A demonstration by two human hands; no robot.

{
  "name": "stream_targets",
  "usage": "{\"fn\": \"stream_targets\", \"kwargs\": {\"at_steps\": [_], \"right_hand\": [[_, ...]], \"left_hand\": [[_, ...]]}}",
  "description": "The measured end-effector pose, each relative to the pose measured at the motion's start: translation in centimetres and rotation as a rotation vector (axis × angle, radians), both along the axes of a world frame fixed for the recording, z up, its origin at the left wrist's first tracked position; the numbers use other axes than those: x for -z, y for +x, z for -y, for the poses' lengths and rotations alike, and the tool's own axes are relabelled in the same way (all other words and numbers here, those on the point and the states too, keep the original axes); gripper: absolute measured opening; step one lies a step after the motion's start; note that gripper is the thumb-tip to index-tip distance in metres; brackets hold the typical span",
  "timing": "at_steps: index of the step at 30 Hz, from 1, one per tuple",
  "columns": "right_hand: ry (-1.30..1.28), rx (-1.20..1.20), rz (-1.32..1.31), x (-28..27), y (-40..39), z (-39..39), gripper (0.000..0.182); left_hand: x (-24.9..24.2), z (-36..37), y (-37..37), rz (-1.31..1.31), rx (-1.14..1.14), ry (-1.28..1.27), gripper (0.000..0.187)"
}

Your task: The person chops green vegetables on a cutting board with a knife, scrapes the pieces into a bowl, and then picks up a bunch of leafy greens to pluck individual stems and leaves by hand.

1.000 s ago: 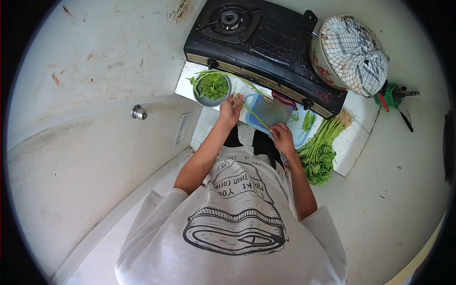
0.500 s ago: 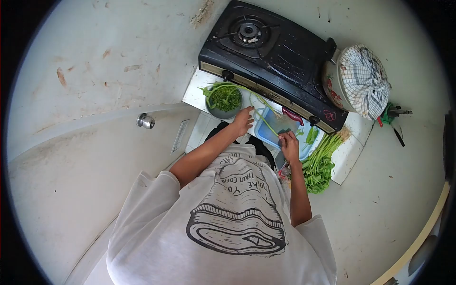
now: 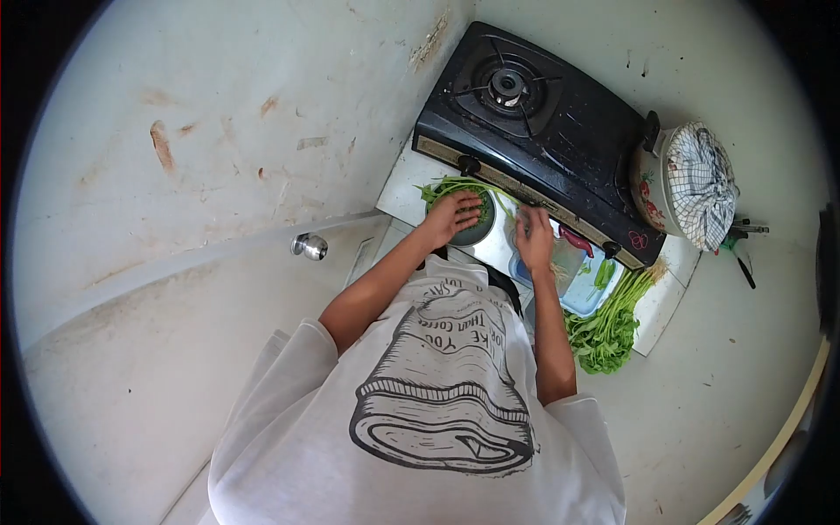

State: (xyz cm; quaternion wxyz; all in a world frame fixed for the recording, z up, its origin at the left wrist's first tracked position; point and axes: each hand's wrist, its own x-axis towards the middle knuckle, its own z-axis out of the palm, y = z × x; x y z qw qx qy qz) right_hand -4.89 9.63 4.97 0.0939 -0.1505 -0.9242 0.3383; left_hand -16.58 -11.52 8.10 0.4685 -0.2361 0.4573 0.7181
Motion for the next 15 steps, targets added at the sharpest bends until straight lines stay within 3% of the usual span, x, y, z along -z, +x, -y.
{"fn": "stream_targets", "kwargs": {"at_steps": [5, 9, 15], "right_hand": [[-0.053, -0.033, 0.066, -1.7, -5.3, 3.6, 0.023], [0.123, -0.018, 0.099, -0.2, -6.4, 4.5, 0.022], [0.086, -0.009, -0.103, -2.8, -5.9, 4.7, 0.018]], "left_hand": [[1.1, 2.5, -1.2, 0.027, 0.02, 0.055, 0.027], [1.5, 3.0, -1.1, 0.013, 0.129, 0.061, 0.026], [0.1, 3.9, -1.5, -0.063, 0.301, 0.073, 0.033]]}}
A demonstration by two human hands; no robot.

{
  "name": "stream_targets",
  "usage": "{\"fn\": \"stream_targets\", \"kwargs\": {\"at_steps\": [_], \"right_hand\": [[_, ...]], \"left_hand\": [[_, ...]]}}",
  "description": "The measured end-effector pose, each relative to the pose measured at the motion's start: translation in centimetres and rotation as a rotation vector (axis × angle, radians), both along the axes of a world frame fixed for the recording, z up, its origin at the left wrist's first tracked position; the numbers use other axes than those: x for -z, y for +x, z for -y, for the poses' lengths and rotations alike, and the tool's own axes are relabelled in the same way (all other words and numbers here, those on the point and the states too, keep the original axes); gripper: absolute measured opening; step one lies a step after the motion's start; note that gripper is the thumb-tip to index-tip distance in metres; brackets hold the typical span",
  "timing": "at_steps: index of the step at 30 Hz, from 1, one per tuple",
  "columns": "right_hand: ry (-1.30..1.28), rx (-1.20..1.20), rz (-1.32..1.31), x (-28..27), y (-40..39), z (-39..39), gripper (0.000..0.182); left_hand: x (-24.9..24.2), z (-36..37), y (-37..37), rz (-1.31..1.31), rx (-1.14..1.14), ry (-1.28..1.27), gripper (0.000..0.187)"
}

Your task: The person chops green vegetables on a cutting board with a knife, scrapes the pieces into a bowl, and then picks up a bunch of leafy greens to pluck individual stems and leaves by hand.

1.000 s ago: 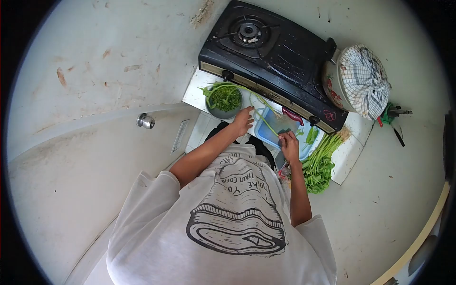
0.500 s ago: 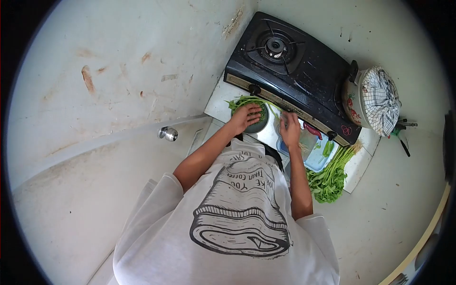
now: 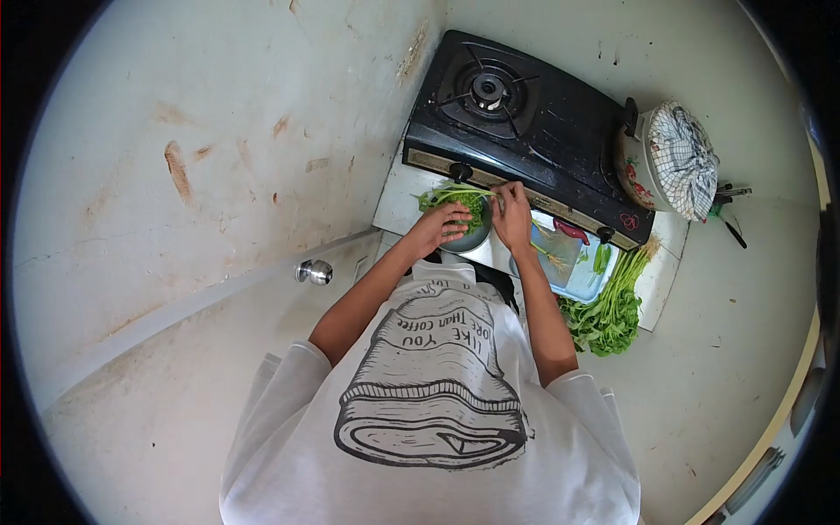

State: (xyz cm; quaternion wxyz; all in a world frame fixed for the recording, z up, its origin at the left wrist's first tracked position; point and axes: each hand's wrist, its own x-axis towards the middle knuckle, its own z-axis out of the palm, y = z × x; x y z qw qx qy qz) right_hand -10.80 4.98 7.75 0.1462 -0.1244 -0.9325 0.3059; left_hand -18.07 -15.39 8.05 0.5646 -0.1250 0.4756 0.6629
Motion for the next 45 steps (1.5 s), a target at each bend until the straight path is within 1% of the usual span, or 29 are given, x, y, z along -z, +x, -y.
{"fn": "stream_targets", "kwargs": {"at_steps": [3, 5, 7, 8, 9, 11, 14, 17, 18, 20, 21, 22, 25, 27, 30, 33, 36, 39, 40, 43, 45], "right_hand": [[-0.147, 0.029, 0.017, -3.7, 0.7, 0.0, 0.016], [-0.201, 0.04, -0.06, -5.8, 1.0, -0.5, 0.016], [-0.234, 0.062, -0.122, -9.8, 1.2, -0.5, 0.016], [-0.252, 0.092, -0.161, -11.4, 1.3, -0.5, 0.015], [-0.278, 0.123, -0.178, -12.9, 1.4, -0.7, 0.014], [-0.334, 0.19, -0.205, -15.4, 1.9, -0.8, 0.013], [-0.527, 0.243, -0.28, -17.9, 2.7, -1.0, 0.011], [-0.762, 0.264, -0.406, -18.5, 3.6, -0.8, 0.013], [-0.825, 0.272, -0.444, -18.8, 3.9, -0.7, 0.013], [-1.002, 0.305, -0.493, -19.5, 4.5, -0.6, 0.013], [-1.051, 0.306, -0.512, -19.6, 5.0, -0.8, 0.013], [-1.101, 0.307, -0.533, -19.7, 5.4, -1.1, 0.013], [-1.262, 0.318, -0.621, -20.2, 6.6, -1.8, 0.015], [-1.34, 0.299, -0.661, -20.6, 7.6, -2.8, 0.015], [-1.404, 0.318, -0.683, -20.7, 9.3, -4.1, 0.015], [-1.436, 0.308, -0.7, -20.3, 11.2, -5.5, 0.016], [-1.435, 0.318, -0.706, -20.1, 12.8, -6.7, 0.017], [-1.382, 0.31, -0.686, -19.1, 14.2, -7.9, 0.017], [-1.371, 0.32, -0.672, -19.2, 14.7, -8.3, 0.016], [-1.223, 0.362, -0.634, -20.4, 16.1, -9.6, 0.017], [-1.194, 0.361, -0.618, -20.3, 17.3, -10.5, 0.017]], "left_hand": [[-1.0, 0.0, -0.1, -0.102, 0.067, 0.036, 0.036], [-1.9, -0.4, -0.1, -0.187, 0.079, 0.073, 0.037], [-3.7, -0.9, -0.1, -0.28, 0.07, 0.124, 0.037], [-4.5, -1.3, -0.2, -0.321, 0.05, 0.128, 0.038], [-6.4, -1.9, -0.3, -0.35, 0.025, 0.13, 0.035], [-8.5, -2.8, -0.4, -0.475, -0.068, 0.203, 0.029], [-12.5, -4.7, -1.0, -0.531, -0.204, 0.337, 0.024], [-17.4, -7.2, -1.4, -0.621, -0.254, 0.411, 0.027], [-18.1, -7.8, -1.5, -0.671, -0.237, 0.456, 0.032], [-20.0, -9.3, -1.0, -0.726, -0.213, 0.482, 0.034], [-20.8, -10.1, -0.5, -0.753, -0.201, 0.494, 0.035], [-21.4, -10.7, -0.2, -0.741, -0.179, 0.517, 0.037], [-22.1, -12.9, 1.8, -0.811, -0.118, 0.493, 0.039], [-21.8, -14.3, 3.4, -0.799, -0.075, 0.5, 0.037], [-21.6, -16.0, 5.8, -0.739, 0.049, 0.529, 0.031], [-21.6, -17.8, 7.7, -0.777, 0.099, 0.487, 0.03], [-21.7, -19.4, 9.0, -0.84, 0.1, 0.452, 0.024], [-21.7, -20.9, 10.0, -0.863, 0.11, 0.428, 0.018], [-21.7, -21.4, 10.4, -0.86, 0.116, 0.421, 0.016], [-20.9, -22.7, 11.7, -0.924, 0.119, 0.43, 0.013], [-21.0, -23.3, 12.7, -0.898, 0.136, 0.412, 0.012]]}}
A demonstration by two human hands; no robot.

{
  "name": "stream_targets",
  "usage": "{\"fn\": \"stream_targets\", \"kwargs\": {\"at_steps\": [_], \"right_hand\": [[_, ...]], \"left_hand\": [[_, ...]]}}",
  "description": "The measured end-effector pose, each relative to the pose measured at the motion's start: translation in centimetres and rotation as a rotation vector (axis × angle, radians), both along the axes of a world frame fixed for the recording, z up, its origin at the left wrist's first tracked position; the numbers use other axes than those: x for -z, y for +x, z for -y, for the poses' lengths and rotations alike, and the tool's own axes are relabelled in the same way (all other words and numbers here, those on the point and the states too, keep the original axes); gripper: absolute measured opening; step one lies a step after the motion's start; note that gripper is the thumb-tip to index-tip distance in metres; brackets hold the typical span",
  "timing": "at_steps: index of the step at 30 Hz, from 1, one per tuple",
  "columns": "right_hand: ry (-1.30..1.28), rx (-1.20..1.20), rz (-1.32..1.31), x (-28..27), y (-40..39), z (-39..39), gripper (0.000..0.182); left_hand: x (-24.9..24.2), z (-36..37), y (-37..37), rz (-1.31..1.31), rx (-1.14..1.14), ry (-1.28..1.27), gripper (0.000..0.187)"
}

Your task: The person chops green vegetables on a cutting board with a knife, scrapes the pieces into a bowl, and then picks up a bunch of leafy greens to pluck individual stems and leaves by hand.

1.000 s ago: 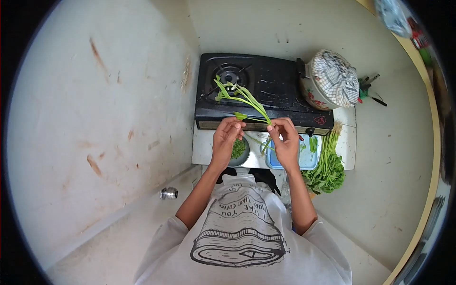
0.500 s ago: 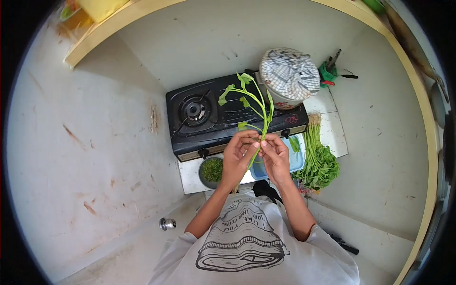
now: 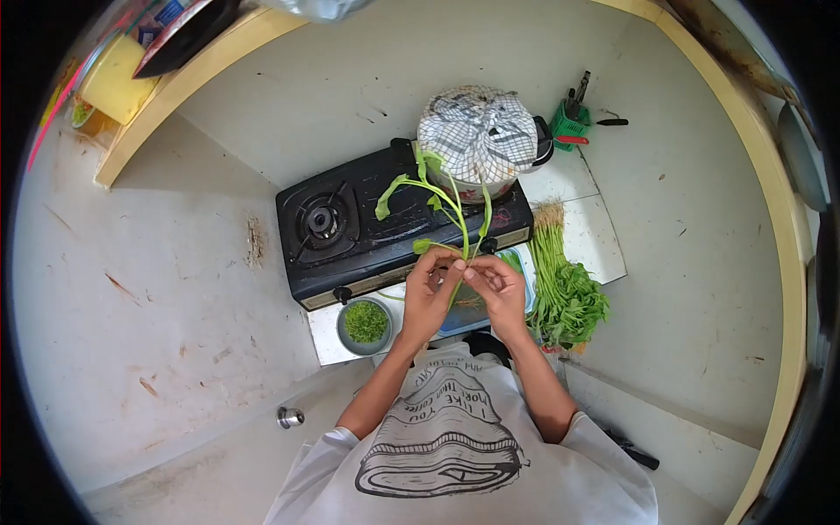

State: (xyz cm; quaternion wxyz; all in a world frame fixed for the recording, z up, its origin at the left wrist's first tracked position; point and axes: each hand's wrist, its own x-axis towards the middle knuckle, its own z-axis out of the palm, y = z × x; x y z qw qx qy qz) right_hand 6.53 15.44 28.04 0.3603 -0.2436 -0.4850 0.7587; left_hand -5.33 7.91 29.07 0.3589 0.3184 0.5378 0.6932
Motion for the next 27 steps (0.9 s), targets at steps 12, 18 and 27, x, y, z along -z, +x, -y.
{"fn": "stream_targets", "kwargs": {"at_steps": [12, 18, 27], "right_hand": [[0.074, -0.018, -0.046, 1.6, 5.7, -5.2, 0.014], [0.372, -0.022, 0.007, 1.4, 7.3, -7.4, 0.014], [0.717, -0.004, 0.131, 1.3, 8.5, -8.5, 0.013]], "left_hand": [[0.4, -4.7, 5.6, 0.037, -0.008, 0.005, 0.014], [1.2, -6.2, 8.1, -0.014, -0.068, 0.046, 0.013], [1.4, -6.9, 10.8, -0.018, -0.194, 0.061, 0.013]]}}
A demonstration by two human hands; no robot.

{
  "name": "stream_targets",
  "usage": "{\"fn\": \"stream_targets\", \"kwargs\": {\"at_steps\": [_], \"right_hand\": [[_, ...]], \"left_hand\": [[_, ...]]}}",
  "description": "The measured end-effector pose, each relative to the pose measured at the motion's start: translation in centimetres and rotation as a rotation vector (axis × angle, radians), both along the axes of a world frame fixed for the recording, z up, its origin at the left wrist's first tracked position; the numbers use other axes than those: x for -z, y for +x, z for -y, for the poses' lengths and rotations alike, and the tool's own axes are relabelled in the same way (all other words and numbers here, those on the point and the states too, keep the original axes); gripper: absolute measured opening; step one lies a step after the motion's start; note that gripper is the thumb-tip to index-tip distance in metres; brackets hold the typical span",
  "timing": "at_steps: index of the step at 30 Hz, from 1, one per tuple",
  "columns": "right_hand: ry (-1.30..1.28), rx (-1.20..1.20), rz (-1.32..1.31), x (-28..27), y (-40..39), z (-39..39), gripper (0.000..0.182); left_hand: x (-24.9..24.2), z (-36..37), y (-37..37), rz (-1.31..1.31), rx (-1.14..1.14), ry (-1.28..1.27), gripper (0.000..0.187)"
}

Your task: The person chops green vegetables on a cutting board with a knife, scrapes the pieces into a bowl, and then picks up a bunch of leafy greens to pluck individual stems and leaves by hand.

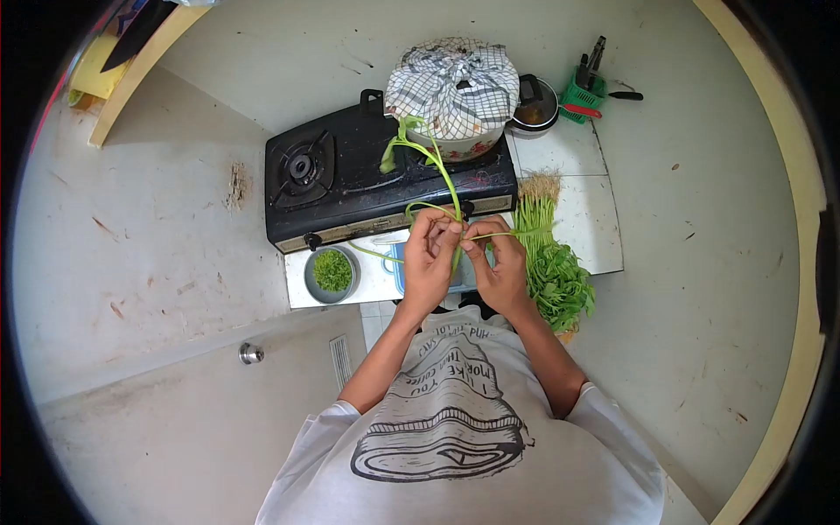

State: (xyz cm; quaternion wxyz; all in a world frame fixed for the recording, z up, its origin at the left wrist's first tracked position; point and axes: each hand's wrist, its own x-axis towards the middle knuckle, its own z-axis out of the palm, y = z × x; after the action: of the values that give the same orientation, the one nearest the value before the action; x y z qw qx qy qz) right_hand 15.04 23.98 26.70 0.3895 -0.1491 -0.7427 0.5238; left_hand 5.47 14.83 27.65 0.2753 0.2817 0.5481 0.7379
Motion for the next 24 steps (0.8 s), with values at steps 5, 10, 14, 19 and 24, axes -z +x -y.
{"fn": "stream_targets", "kwargs": {"at_steps": [5, 10, 14, 19, 24], "right_hand": [[-0.14, -0.054, 0.026, 1.8, 1.0, 0.2, 0.013], [-0.351, -0.14, 0.054, 3.2, 2.0, 0.5, 0.011], [-0.56, -0.132, 0.051, 3.9, 2.9, 1.6, 0.014], [-0.679, -0.048, 0.083, 5.3, 3.3, 2.2, 0.018], [-0.396, -0.005, 0.59, 12.2, 5.9, -1.6, 0.019]], "left_hand": [[0.8, 0.1, 1.1, -0.044, -0.018, -0.043, 0.011], [2.1, 0.1, 2.2, -0.073, -0.046, -0.053, 0.01], [2.1, 0.0, 2.8, -0.084, -0.035, -0.098, 0.012], [2.3, 0.5, 2.2, -0.028, -0.04, -0.105, 0.015], [2.5, 2.1, 0.6, 0.21, -0.054, -0.093, 0.019]]}}
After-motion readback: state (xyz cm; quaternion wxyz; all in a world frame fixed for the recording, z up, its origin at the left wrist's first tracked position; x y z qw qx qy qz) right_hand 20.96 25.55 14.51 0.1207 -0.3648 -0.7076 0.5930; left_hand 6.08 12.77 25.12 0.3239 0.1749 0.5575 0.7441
